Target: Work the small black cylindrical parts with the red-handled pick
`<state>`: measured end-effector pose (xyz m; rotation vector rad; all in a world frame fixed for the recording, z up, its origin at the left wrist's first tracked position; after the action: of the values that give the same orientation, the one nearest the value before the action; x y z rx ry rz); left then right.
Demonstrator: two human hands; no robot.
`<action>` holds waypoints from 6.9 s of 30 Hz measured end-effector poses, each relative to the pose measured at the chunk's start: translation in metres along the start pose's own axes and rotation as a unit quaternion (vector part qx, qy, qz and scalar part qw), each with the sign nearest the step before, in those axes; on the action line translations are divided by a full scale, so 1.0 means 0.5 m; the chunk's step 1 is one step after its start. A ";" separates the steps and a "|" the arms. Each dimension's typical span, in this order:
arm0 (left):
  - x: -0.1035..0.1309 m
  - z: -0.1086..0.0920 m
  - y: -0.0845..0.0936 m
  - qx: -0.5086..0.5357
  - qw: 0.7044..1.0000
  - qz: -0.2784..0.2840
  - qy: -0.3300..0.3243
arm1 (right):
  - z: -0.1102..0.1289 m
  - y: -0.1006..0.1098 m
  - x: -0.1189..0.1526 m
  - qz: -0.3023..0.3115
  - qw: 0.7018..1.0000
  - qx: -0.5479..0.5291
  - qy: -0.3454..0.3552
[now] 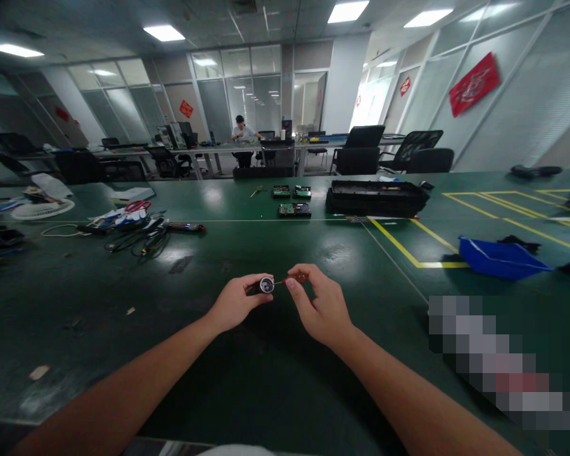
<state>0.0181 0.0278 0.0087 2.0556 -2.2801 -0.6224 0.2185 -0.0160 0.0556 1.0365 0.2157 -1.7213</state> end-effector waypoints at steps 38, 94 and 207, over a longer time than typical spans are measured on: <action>0.011 -0.029 0.008 -0.054 0.997 -0.022 -0.042 | 0.019 0.009 -0.020 0.031 0.996 0.083 -0.029; 0.012 -0.022 0.009 -0.121 0.989 0.021 -0.077 | -0.005 -0.008 -0.018 0.035 0.992 0.057 -0.107; 0.008 -0.031 0.021 -0.233 0.963 0.023 -0.135 | -0.017 -0.012 -0.006 0.025 0.980 -0.014 -0.198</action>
<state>0.0115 0.0203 0.0251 1.7751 -2.0242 -1.3558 0.2181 -0.0065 0.0504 0.6542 -0.0416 -1.8317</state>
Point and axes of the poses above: each hand's wrist, its own x-axis away from the middle knuckle, its own y-axis out of the back of the hand, z = x × y, the point moved 3 cm from there along -x, towards the middle knuckle, and after that the axes turned 13 degrees about -z, right-handed, at the moved point
